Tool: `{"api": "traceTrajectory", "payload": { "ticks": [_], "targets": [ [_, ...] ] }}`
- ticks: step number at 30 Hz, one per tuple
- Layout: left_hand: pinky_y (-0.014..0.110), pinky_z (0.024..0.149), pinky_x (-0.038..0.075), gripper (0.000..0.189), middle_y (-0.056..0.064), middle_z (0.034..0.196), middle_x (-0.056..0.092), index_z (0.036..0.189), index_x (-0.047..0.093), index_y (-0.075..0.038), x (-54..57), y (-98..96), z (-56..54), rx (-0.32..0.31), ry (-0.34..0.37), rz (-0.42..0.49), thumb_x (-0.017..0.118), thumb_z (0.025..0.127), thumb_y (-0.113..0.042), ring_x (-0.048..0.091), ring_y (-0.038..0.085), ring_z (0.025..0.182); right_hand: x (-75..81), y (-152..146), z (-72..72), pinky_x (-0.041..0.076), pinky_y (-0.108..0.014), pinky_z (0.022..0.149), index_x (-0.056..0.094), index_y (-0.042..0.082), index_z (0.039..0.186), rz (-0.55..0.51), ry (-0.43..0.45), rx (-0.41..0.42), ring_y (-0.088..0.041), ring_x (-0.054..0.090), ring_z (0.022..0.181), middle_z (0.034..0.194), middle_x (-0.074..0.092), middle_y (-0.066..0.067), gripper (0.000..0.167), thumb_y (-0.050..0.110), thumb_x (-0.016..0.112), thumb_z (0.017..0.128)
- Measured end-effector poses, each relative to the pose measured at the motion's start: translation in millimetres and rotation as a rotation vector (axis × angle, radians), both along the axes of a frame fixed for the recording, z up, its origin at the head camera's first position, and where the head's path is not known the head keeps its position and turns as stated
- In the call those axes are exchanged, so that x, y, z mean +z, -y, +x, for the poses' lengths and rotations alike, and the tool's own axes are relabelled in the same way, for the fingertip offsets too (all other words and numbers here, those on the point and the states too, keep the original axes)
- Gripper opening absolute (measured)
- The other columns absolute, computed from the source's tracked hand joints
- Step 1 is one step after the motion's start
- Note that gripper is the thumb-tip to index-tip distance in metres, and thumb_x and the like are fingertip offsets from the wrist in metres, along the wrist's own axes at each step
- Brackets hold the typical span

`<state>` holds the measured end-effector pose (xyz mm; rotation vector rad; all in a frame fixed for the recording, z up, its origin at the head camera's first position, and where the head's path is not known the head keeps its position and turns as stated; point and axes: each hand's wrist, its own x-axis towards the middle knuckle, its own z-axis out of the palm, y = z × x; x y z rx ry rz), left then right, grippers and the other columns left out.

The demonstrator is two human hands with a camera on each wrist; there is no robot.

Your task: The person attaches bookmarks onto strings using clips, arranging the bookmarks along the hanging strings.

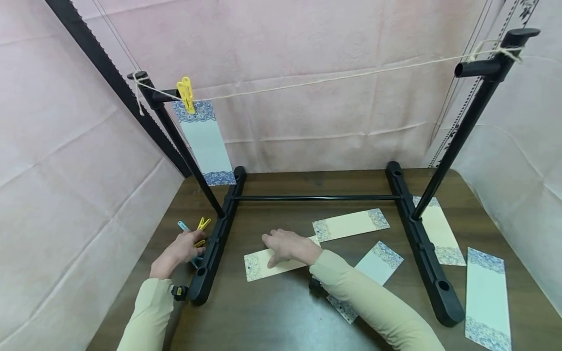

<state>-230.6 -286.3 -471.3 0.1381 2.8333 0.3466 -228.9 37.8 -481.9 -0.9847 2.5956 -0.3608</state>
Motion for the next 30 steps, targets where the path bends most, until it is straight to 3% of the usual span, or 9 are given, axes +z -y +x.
{"api": "traceTrajectory", "payload": {
  "ticks": [5, 11, 18, 25, 30],
  "targets": [
    [0.052, 0.087, 0.049, 0.036, 0.027, 0.122, 0.055, 0.123, 0.061, -0.004, -2.5, 0.3, -0.4, -0.026, -0.055, -0.023, 0.069, 0.091, -0.018, 0.057, 0.037, 0.103, 0.7, -0.3, 2.2, 0.043, -0.026, 0.062, 0.05, 0.018, 0.105, -0.078, 0.065, -0.029, -0.01, 0.049, 0.071, 0.088, 0.061, 0.003, 0.043, 0.037, 0.079, 0.081],
    [0.047, 0.083, 0.05, 0.021, 0.019, 0.107, 0.062, 0.112, 0.066, -0.005, -1.4, 3.1, -3.1, -0.078, -0.107, -0.023, 0.064, 0.094, -0.016, 0.057, 0.028, 0.09, 2.2, -0.1, 2.9, 0.043, -0.025, 0.061, 0.056, 0.018, 0.115, -0.108, 0.112, -0.003, -0.009, 0.049, 0.069, 0.089, 0.062, 0.004, 0.036, 0.032, 0.075, 0.087],
    [0.038, 0.069, 0.047, 0.015, 0.016, 0.101, 0.06, 0.104, 0.07, -0.006, 13.5, 4.7, -3.7, -0.075, -0.186, 0.016, 0.061, 0.096, -0.014, 0.053, 0.024, 0.08, 4.6, 0.8, 1.8, 0.042, -0.022, 0.06, 0.06, 0.019, 0.115, -0.149, 0.093, 0.032, -0.007, 0.047, 0.066, 0.093, 0.064, 0.006, 0.029, 0.029, 0.071, 0.09],
    [0.042, 0.073, 0.05, 0.018, 0.019, 0.107, 0.061, 0.11, 0.069, -0.006, 28.9, 0.8, -1.2, -0.059, -0.256, 0.054, 0.062, 0.096, -0.016, 0.056, 0.026, 0.084, 12.5, -1.6, -0.7, 0.042, -0.022, 0.061, 0.06, 0.018, 0.113, -0.226, 0.083, 0.046, -0.007, 0.047, 0.065, 0.087, 0.063, 0.007, 0.024, 0.027, 0.069, 0.092],
    [0.038, 0.069, 0.05, 0.019, 0.019, 0.109, 0.061, 0.112, 0.067, -0.006, 42.4, -3.5, 2.7, -0.055, -0.284, 0.115, 0.06, 0.098, -0.016, 0.057, 0.024, 0.079, 19.1, -4.7, -3.1, 0.045, -0.023, 0.064, 0.059, 0.019, 0.119, -0.277, 0.084, 0.037, -0.004, 0.052, 0.067, 0.092, 0.067, 0.007, 0.028, 0.028, 0.067, 0.094]
  ]
}}
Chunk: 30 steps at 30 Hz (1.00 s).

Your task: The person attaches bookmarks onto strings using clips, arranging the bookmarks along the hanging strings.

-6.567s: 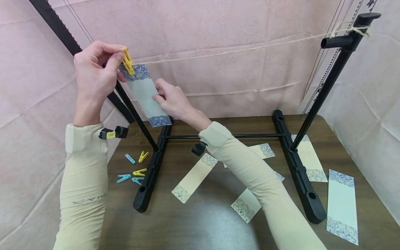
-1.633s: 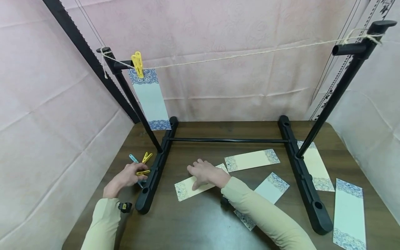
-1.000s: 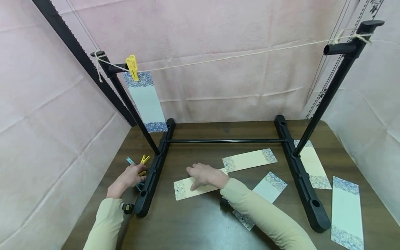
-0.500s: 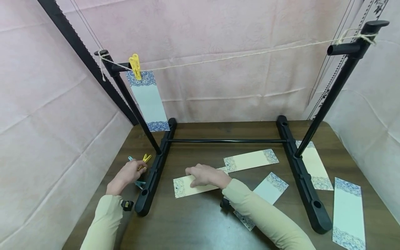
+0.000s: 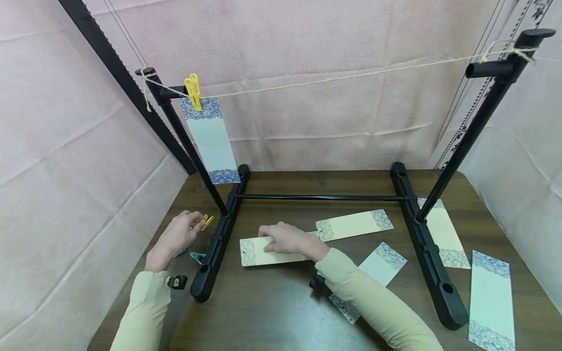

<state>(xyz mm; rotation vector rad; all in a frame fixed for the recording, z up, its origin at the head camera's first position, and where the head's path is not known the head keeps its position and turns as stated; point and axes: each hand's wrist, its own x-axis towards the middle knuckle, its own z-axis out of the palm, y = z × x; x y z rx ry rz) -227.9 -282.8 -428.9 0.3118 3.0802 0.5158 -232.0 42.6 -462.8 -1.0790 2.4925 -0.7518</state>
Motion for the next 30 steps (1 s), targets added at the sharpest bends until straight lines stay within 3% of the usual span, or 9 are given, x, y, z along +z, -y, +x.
{"api": "traceTrajectory", "payload": {
  "ticks": [3, 10, 15, 23, 30],
  "targets": [
    [0.038, 0.069, 0.048, 0.02, 0.018, 0.109, 0.061, 0.112, 0.067, -0.007, 7.3, -3.9, 0.8, -0.013, -0.014, 0.038, 0.058, 0.099, -0.018, 0.056, 0.024, 0.08, 5.8, -3.6, -1.5, 0.047, -0.025, 0.066, 0.057, 0.02, 0.123, -0.037, 0.007, -0.013, -0.004, 0.054, 0.068, 0.094, 0.069, 0.007, 0.03, 0.028, 0.065, 0.095],
    [0.038, 0.069, 0.053, 0.019, 0.017, 0.112, 0.061, 0.112, 0.068, -0.009, 21.0, -12.7, 0.1, -0.029, -0.03, 0.12, 0.057, 0.1, -0.021, 0.061, 0.026, 0.086, 22.7, -11.2, -3.8, 0.051, -0.029, 0.079, 0.056, 0.019, 0.128, -0.111, -0.014, -0.06, -0.007, 0.059, 0.076, 0.12, 0.068, 0.0, 0.032, 0.028, 0.062, 0.097],
    [0.04, 0.072, 0.056, 0.017, 0.016, 0.113, 0.061, 0.111, 0.068, -0.012, 32.5, -18.2, 2.2, -0.037, -0.039, 0.155, 0.057, 0.1, -0.021, 0.063, 0.028, 0.09, 33.5, -13.7, -4.9, 0.053, -0.035, 0.089, 0.057, 0.019, 0.124, -0.189, -0.065, -0.123, -0.008, 0.063, 0.088, 0.116, 0.069, 0.001, 0.03, 0.029, 0.064, 0.096],
    [0.042, 0.078, 0.054, 0.021, 0.012, 0.111, 0.061, 0.113, 0.069, -0.009, 53.3, -29.6, 5.1, -0.107, -0.116, 0.198, 0.057, 0.1, -0.022, 0.061, 0.025, 0.091, 49.9, -20.9, -5.9, 0.051, -0.031, 0.077, 0.058, 0.019, 0.118, -0.264, -0.111, -0.206, -0.01, 0.059, 0.077, 0.107, 0.069, 0.001, 0.029, 0.031, 0.067, 0.094],
    [0.037, 0.073, 0.053, 0.021, 0.009, 0.11, 0.061, 0.113, 0.069, -0.01, 68.5, -32.9, 8.3, -0.124, -0.206, 0.246, 0.057, 0.1, -0.022, 0.062, 0.02, 0.086, 63.2, -27.4, -8.0, 0.05, -0.03, 0.078, 0.058, 0.019, 0.117, -0.313, -0.155, -0.239, -0.012, 0.061, 0.085, 0.109, 0.069, 0.0, 0.027, 0.031, 0.066, 0.094]
  ]
}}
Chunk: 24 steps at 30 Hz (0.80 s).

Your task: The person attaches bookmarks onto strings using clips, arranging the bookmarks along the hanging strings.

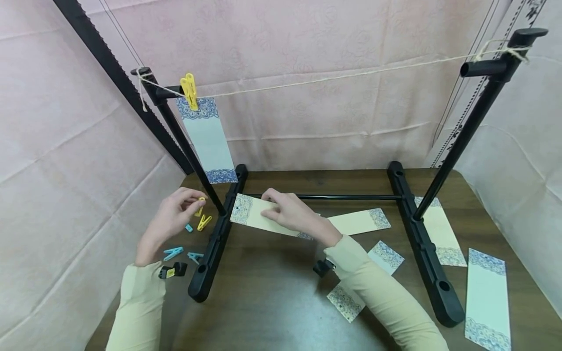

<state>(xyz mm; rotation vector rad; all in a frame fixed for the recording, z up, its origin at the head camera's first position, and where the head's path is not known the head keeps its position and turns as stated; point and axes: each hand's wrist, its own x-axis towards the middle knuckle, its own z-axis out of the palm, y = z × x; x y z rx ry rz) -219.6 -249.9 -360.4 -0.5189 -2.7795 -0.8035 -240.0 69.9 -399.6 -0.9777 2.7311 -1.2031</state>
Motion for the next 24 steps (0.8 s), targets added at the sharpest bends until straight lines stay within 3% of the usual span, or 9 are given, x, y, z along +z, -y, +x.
{"api": "traceTrajectory", "payload": {
  "ticks": [7, 17, 24],
  "targets": [
    [0.027, 0.069, 0.05, 0.021, 0.005, 0.108, 0.063, 0.114, 0.069, -0.011, 20.6, -4.9, 5.4, -0.013, -0.06, 0.059, 0.059, 0.099, -0.022, 0.062, 0.016, 0.085, 11.2, -3.0, -2.1, 0.052, -0.036, 0.081, 0.058, 0.017, 0.115, -0.073, -0.042, -0.043, -0.018, 0.062, 0.089, 0.109, 0.069, -0.003, 0.026, 0.026, 0.069, 0.093],
    [0.022, 0.065, 0.045, 0.017, 0.004, 0.104, 0.066, 0.11, 0.07, -0.011, 46.1, -21.6, 5.6, -0.051, -0.11, 0.098, 0.061, 0.098, -0.019, 0.059, 0.013, 0.08, 26.0, -6.2, 0.5, 0.053, -0.039, 0.086, 0.058, 0.013, 0.112, -0.163, -0.123, -0.072, -0.018, 0.063, 0.096, 0.107, 0.068, -0.004, 0.026, 0.022, 0.07, 0.092],
    [0.015, 0.063, 0.043, 0.016, 0.005, 0.102, 0.068, 0.106, 0.072, -0.007, 64.1, -27.0, 1.1, -0.071, -0.209, 0.199, 0.064, 0.096, -0.016, 0.054, 0.009, 0.074, 39.6, -9.5, -3.2, 0.053, -0.038, 0.087, 0.058, 0.012, 0.111, -0.171, -0.166, -0.095, -0.017, 0.065, 0.098, 0.107, 0.068, -0.003, 0.025, 0.023, 0.07, 0.092]
  ]
}}
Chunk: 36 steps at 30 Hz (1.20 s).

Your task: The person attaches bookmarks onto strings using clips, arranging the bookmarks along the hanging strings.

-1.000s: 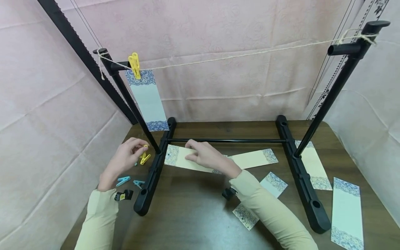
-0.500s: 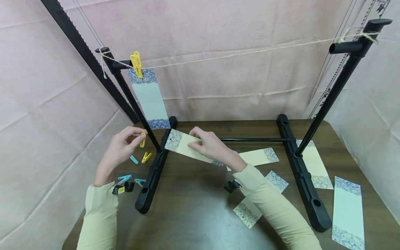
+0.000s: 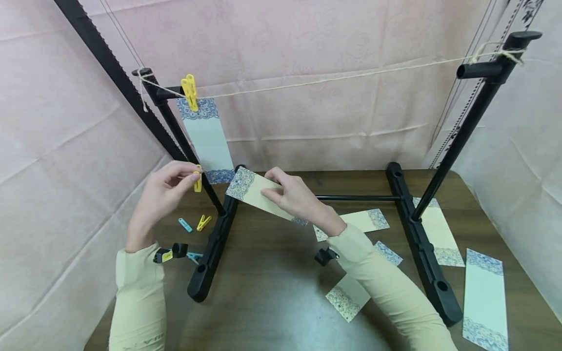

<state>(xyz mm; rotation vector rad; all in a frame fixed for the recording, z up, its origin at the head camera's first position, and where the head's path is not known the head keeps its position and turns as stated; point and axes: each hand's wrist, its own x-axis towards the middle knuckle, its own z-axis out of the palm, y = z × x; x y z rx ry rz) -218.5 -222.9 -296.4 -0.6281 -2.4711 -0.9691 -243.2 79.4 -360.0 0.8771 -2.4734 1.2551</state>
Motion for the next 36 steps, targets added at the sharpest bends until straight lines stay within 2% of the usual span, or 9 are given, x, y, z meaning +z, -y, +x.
{"api": "traceTrajectory", "payload": {
  "ticks": [11, 17, 24, 33, 36],
  "targets": [
    [0.014, 0.064, 0.046, 0.016, 0.005, 0.11, 0.068, 0.103, 0.072, -0.005, 35.4, -11.7, -3.5, -0.036, -0.076, 0.099, 0.067, 0.094, -0.017, 0.055, 0.008, 0.079, 27.5, -4.2, -14.1, 0.045, -0.028, 0.071, 0.057, 0.01, 0.109, -0.036, -0.08, -0.012, -0.017, 0.056, 0.083, 0.101, 0.066, -0.004, 0.024, 0.021, 0.07, 0.092],
    [0.015, 0.068, 0.048, 0.015, 0.005, 0.107, 0.067, 0.105, 0.071, -0.004, 56.1, -23.2, -4.2, -0.102, -0.098, 0.152, 0.067, 0.094, -0.013, 0.056, 0.01, 0.08, 39.6, -3.5, -18.9, 0.042, -0.029, 0.069, 0.058, 0.009, 0.108, -0.054, -0.065, -0.038, -0.017, 0.054, 0.079, 0.099, 0.065, -0.004, 0.025, 0.024, 0.07, 0.092],
    [0.018, 0.06, 0.051, 0.018, 0.002, 0.101, 0.065, 0.11, 0.069, -0.005, 82.7, -39.9, -6.0, -0.145, -0.092, 0.159, 0.066, 0.094, -0.012, 0.058, 0.015, 0.073, 56.2, -6.6, -22.3, 0.043, -0.026, 0.067, 0.057, 0.009, 0.109, -0.086, -0.076, -0.063, -0.017, 0.055, 0.079, 0.099, 0.064, -0.004, 0.025, 0.023, 0.07, 0.092],
    [0.023, 0.05, 0.049, 0.02, 0.004, 0.106, 0.068, 0.112, 0.071, -0.006, 98.4, -54.0, -15.6, -0.165, -0.129, 0.269, 0.066, 0.093, -0.01, 0.059, 0.017, 0.062, 68.9, -3.6, -24.0, 0.045, -0.025, 0.065, 0.057, 0.009, 0.112, -0.141, -0.078, -0.061, -0.015, 0.056, 0.079, 0.097, 0.064, -0.003, 0.027, 0.023, 0.069, 0.092],
    [0.025, 0.049, 0.049, 0.02, 0.003, 0.109, 0.067, 0.111, 0.071, -0.005, 104.8, -60.6, -17.4, -0.171, -0.148, 0.315, 0.067, 0.093, -0.011, 0.06, 0.021, 0.068, 71.2, -2.0, -24.0, 0.045, -0.024, 0.064, 0.056, 0.008, 0.112, -0.162, -0.066, -0.052, -0.016, 0.057, 0.076, 0.094, 0.066, -0.005, 0.025, 0.02, 0.068, 0.093]
  ]
}}
